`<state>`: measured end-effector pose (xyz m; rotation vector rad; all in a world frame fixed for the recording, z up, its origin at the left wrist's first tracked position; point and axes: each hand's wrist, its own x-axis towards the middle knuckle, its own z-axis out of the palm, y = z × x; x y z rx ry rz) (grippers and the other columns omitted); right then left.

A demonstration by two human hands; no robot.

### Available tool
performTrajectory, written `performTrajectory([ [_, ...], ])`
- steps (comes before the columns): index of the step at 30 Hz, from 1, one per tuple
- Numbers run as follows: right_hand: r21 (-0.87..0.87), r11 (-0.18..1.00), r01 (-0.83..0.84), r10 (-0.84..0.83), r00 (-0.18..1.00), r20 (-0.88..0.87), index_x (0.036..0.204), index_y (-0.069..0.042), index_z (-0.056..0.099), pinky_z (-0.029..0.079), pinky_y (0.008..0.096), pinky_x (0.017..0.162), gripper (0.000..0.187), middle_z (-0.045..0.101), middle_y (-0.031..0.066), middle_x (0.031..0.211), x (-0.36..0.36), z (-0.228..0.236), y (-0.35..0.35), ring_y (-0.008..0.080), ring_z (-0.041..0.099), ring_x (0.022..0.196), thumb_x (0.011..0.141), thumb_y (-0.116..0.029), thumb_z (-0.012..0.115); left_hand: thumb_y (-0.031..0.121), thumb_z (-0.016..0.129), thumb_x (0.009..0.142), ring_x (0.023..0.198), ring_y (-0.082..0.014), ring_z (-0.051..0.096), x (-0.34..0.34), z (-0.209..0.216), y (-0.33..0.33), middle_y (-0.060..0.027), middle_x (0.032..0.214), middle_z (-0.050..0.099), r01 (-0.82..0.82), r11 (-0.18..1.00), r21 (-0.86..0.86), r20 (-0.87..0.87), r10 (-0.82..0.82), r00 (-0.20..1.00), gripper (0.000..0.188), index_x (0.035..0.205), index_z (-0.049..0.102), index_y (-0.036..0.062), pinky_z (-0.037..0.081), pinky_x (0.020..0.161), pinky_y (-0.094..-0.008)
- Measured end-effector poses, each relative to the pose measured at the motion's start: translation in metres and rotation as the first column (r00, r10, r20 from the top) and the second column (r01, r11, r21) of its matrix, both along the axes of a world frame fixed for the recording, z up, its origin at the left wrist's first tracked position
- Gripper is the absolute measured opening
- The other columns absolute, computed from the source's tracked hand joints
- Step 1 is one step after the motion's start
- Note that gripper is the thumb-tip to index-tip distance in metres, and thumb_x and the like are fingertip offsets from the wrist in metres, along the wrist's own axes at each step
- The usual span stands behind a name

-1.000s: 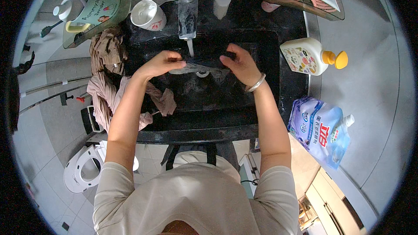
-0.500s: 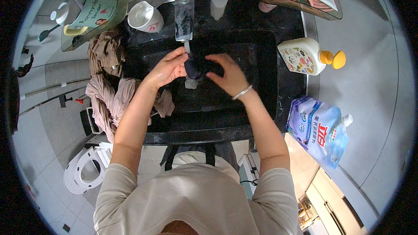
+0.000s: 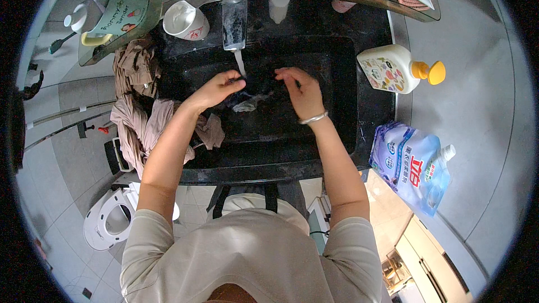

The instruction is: The person washes a piece of clothing by hand in a sink, wrings it out, walks to a washing machine, and then carries a bowl of food to a stove and stirs it with chopsticks.

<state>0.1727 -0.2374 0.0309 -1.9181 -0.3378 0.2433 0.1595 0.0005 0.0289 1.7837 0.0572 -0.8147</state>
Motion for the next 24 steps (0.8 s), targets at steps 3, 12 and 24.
performTrajectory([
  [3,-0.026,0.998,-0.061,0.058,0.994,-0.094,0.1,-0.005,0.06,0.042,0.0334,0.091,0.02,0.059,0.0113,0.112,0.001,0.014,0.0,0.0262,0.055,0.104,0.08,-0.004,0.058,0.013,0.059,0.086,0.073,-0.0038,0.046,-0.011,-0.012,0.001,0.004,0.078,0.051,-0.038,0.98,-0.197,0.106,0.06,0.993,0.014,0.094,0.053,0.0027,0.039,0.065,-0.0221],
  [12,0.04,0.928,-0.37,0.372,0.921,-0.117,0.093,-0.008,0.052,0.033,0.0379,0.1,0.03,0.046,0.0132,0.128,-0.004,0.005,0.006,0.0291,0.04,0.121,0.069,-0.009,0.07,0.006,0.06,0.079,0.075,-0.0267,0.057,-0.016,0.071,-0.019,-0.0135,0.085,0.056,0.039,0.989,0.144,0.694,-0.129,0.709,0.015,0.092,0.053,-0.0014,0.044,0.062,-0.0316],
  [24,-0.016,0.977,-0.212,0.21,0.974,-0.086,0.088,0.001,0.057,0.042,0.0275,0.076,0.019,0.056,0.0093,0.082,-0.004,0.026,-0.009,0.0138,0.053,0.082,0.081,-0.016,0.06,0.005,0.055,0.086,0.055,-0.0107,0.042,-0.012,0.072,-0.019,-0.007,0.064,0.046,-0.202,0.979,0.02,0.314,0.186,0.931,0.011,0.092,0.046,0.0033,0.036,0.052,-0.0248],
])
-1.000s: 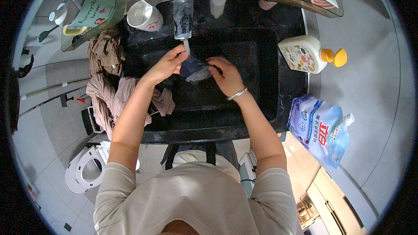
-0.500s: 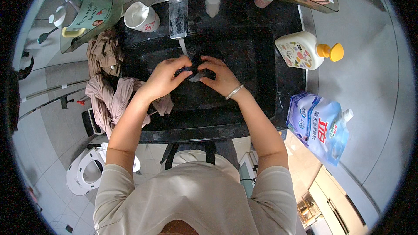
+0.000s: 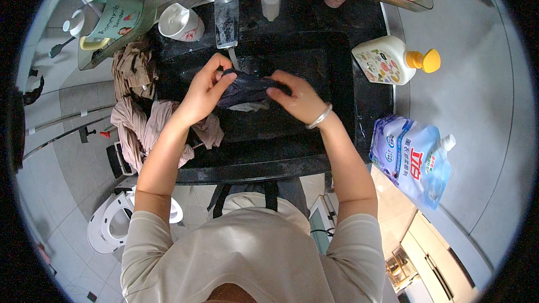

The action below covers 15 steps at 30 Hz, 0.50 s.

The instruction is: The person washes a piece of clothing by hand in a sink, wrings it out, walks to a washing machine, and then carries a bowl of food to a stove and stirs it with chopsticks.

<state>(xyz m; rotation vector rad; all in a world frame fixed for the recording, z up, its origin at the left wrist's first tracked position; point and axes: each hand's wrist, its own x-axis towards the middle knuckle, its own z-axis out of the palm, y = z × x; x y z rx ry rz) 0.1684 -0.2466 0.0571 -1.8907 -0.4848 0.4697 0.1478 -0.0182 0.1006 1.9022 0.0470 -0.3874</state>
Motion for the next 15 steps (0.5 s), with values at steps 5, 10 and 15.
performTrajectory([
  [5,0.08,0.99,0.115,-0.106,0.988,-0.116,0.082,-0.003,0.052,0.032,0.0214,0.057,0.01,0.041,-0.0018,0.067,0.009,0.024,-0.012,0.0066,0.036,0.061,0.087,-0.012,0.053,0.021,0.06,0.085,0.066,-0.0051,0.04,-0.007,-0.028,0.006,0.0038,0.07,0.045,0.258,0.933,-0.253,-0.251,-0.32,0.913,0.022,0.092,0.053,0.0015,0.035,0.057,-0.0225],
  [10,0.127,0.982,0.138,-0.077,0.914,-0.399,0.093,-0.007,0.052,0.037,0.0214,0.069,0.012,0.048,-0.0018,0.081,0.013,0.02,-0.023,0.0079,0.043,0.073,0.085,-0.015,0.056,0.015,0.058,0.086,0.078,-0.0044,0.044,-0.008,-0.035,-0.004,0.0021,0.082,0.054,0.421,0.861,-0.284,-0.152,-0.474,0.867,0.018,0.089,0.058,-0.003,0.039,0.067,-0.0219],
  [15,0.069,0.981,-0.179,0.191,0.937,-0.294,0.097,-0.006,0.055,0.035,0.03,0.093,0.032,0.052,0.0058,0.105,0.013,0.036,-0.05,0.0176,0.048,0.101,0.07,-0.015,0.071,0.013,0.049,0.091,0.079,-0.0102,0.054,-0.008,-0.034,-0.014,-0.0046,0.087,0.059,0.03,0.866,-0.499,-0.292,-0.2,0.935,0.022,0.105,0.053,-0.004,0.043,0.075,-0.0238],
])
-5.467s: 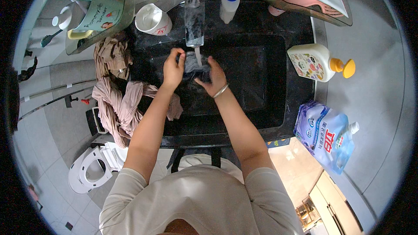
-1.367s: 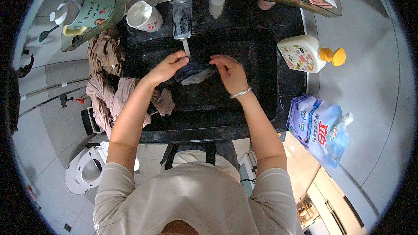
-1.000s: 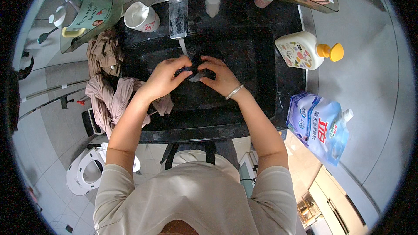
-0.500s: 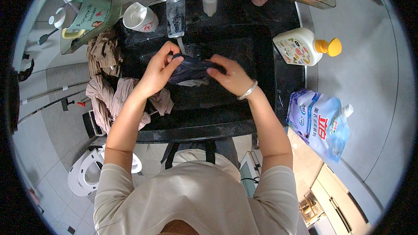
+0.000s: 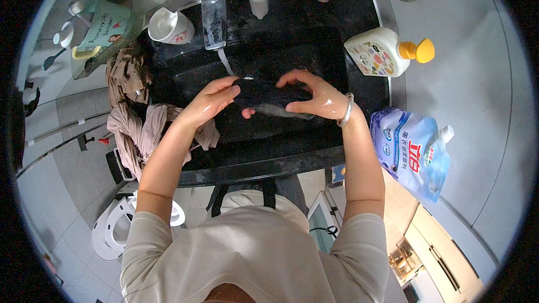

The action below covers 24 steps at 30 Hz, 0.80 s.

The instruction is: The person washes a piece of clothing by hand in a sink, wrings it out, walks to a washing machine, and then carries a bowl of food to a stove and stirs it with chopsticks.

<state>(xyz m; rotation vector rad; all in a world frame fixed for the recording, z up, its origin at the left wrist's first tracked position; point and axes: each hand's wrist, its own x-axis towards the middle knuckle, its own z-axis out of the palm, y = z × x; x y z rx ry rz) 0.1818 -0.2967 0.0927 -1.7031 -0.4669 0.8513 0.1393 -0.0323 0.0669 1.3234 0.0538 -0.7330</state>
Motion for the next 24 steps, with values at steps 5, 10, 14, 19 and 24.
performTrajectory([
  [5,-0.171,0.978,0.12,-0.081,0.972,0.219,0.086,-0.003,0.058,0.039,0.0288,0.082,0.017,0.053,0.009,0.102,-0.005,-0.012,-0.008,0.0203,0.051,0.091,0.075,-0.014,0.065,0.013,0.044,0.093,0.063,-0.0174,0.057,0.004,-0.016,-0.004,-0.0097,0.088,0.059,0.037,0.964,-0.264,-0.076,-0.059,0.995,0.023,0.109,0.047,-0.0032,0.048,0.075,-0.0333],
  [10,-0.016,0.973,0.231,-0.231,0.973,0.011,0.088,-0.004,0.059,0.041,0.0235,0.076,0.014,0.056,0.0065,0.103,-0.01,-0.024,-0.003,0.0128,0.051,0.081,0.084,-0.017,0.056,0.015,0.048,0.092,0.074,-0.0193,0.06,0.005,-0.027,-0.01,-0.0091,0.092,0.059,-0.239,0.964,-0.114,-0.277,0.2,0.94,0.032,0.118,0.044,-0.0026,0.048,0.078,-0.0367],
  [14,0.052,0.971,0.231,-0.223,0.966,-0.127,0.109,-0.007,0.054,0.043,0.0223,0.073,0.031,0.058,0.0074,0.103,-0.019,-0.025,0.001,0.0119,0.052,0.081,0.082,-0.021,0.059,0.015,0.051,0.09,0.092,-0.0212,0.06,0.005,-0.01,-0.013,-0.01,0.102,0.059,-0.403,0.906,-0.132,-0.381,0.329,0.864,0.039,0.124,0.041,-0.0011,0.048,0.08,-0.0374],
  [19,-0.138,0.965,0.223,-0.204,0.969,0.138,0.114,-0.008,0.051,0.043,0.031,0.082,0.049,0.054,0.0117,0.113,-0.032,-0.021,0.005,0.0213,0.052,0.1,0.071,-0.021,0.071,0.016,0.052,0.09,0.108,-0.0244,0.053,0.005,0.005,-0.01,-0.0153,0.119,0.051,-0.414,0.816,-0.404,-0.425,0.234,0.874,0.053,0.132,0.028,-0.0035,0.046,0.087,-0.037],
  [24,-0.004,0.948,0.319,-0.279,0.835,0.474,0.101,-0.007,0.056,0.04,0.0367,0.091,0.038,0.055,0.0133,0.111,-0.049,-0.035,0.019,0.0271,0.049,0.111,0.068,-0.015,0.071,0.011,0.046,0.091,0.108,-0.0266,0.053,0.01,0.011,-0.02,-0.015,0.121,0.05,-0.343,0.702,-0.623,-0.377,0.115,0.919,0.042,0.13,0.032,0.0021,0.045,0.091,-0.0445],
])
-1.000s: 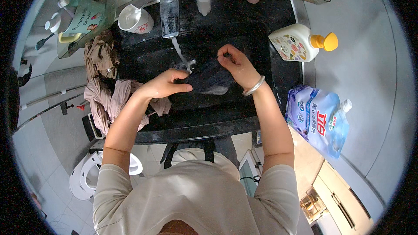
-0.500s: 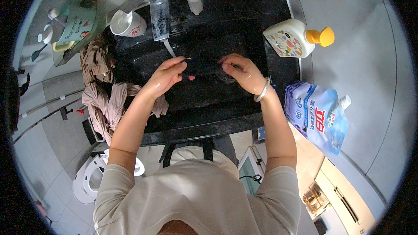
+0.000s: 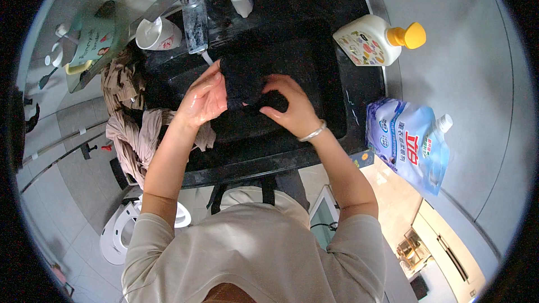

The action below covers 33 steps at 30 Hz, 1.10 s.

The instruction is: The person washes a piece of clothing by hand in a sink, wrings it out, walks to a washing machine, and then carries a bowl of food to a stove and stirs it with chopsticks.

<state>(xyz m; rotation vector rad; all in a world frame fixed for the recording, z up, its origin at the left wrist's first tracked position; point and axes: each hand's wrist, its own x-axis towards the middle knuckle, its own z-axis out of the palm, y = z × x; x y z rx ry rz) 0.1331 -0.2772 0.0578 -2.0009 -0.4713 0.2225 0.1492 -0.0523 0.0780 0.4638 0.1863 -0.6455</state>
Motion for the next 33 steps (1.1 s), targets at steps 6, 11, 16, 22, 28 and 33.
performTrajectory([
  [6,0.138,0.96,0.245,-0.213,0.954,-0.212,0.096,-0.002,0.054,0.044,0.0328,0.085,0.027,0.058,0.0143,0.102,-0.007,-0.011,0.013,0.0266,0.057,0.098,0.073,-0.009,0.065,0.008,0.051,0.088,0.106,-0.0267,0.054,-0.006,0.005,-0.015,-0.0139,0.124,0.046,-0.003,0.993,-0.116,0.044,0.008,0.999,0.045,0.13,0.034,0.0067,0.043,0.093,-0.0511],
  [11,0.064,0.979,0.194,-0.155,0.909,-0.387,0.091,-0.001,0.051,0.042,0.0271,0.066,0.013,0.054,0.0082,0.079,-0.002,-0.02,-0.009,0.016,0.052,0.072,0.081,-0.008,0.055,0.005,0.059,0.083,0.102,-0.0211,0.055,0.005,0.015,-0.011,-0.0129,0.121,0.047,0.127,0.823,0.554,0.08,-0.204,0.976,0.062,0.135,0.026,0.0046,0.043,0.093,-0.0454],
  [16,0.421,0.847,0.324,0.11,0.669,-0.735,0.098,-0.006,0.047,0.04,0.0226,0.062,0.011,0.047,-0.0014,0.074,0.0,-0.015,-0.026,0.0068,0.047,0.068,0.09,-0.013,0.048,0.025,0.073,0.07,0.096,-0.0259,0.058,0.025,-0.015,-0.001,-0.0165,0.116,0.047,-0.154,0.1,0.983,0.174,-0.772,0.611,0.052,0.11,0.051,-0.0006,0.044,0.084,-0.0321],
  [22,0.571,0.561,0.6,0.341,0.461,-0.819,0.104,-0.007,0.044,0.046,0.0306,0.07,0.014,0.054,0.004,0.086,-0.008,-0.003,-0.021,0.0133,0.054,0.079,0.092,-0.014,0.046,0.024,0.066,0.078,0.087,-0.0201,0.055,-0.004,-0.012,-0.03,-0.0093,0.098,0.057,-0.349,0.11,0.931,0.358,-0.471,0.806,0.028,0.095,0.058,0.0028,0.044,0.074,-0.0295],
  [28,0.699,0.49,0.521,0.439,0.545,-0.714,0.108,-0.006,0.041,0.046,0.0403,0.084,0.022,0.051,0.0107,0.106,-0.016,0.0,-0.023,0.0206,0.052,0.101,0.09,-0.017,0.049,0.03,0.044,0.094,0.099,-0.0185,0.053,-0.033,-0.03,-0.045,-0.0082,0.107,0.057,0.257,0.614,0.746,-0.111,-0.265,0.958,0.036,0.114,0.051,0.0001,0.04,0.087,-0.0295],
  [33,0.72,0.498,0.484,0.411,0.599,-0.687,0.105,-0.007,0.043,0.043,0.0377,0.087,0.023,0.051,0.0071,0.106,-0.014,0.024,-0.025,0.0189,0.05,0.102,0.088,-0.019,0.053,0.016,0.046,0.092,0.101,-0.015,0.052,-0.019,-0.022,-0.045,-0.0066,0.107,0.056,0.078,0.91,0.407,0.039,-0.103,0.994,0.024,0.111,0.051,0.0027,0.041,0.086,-0.0267],
])
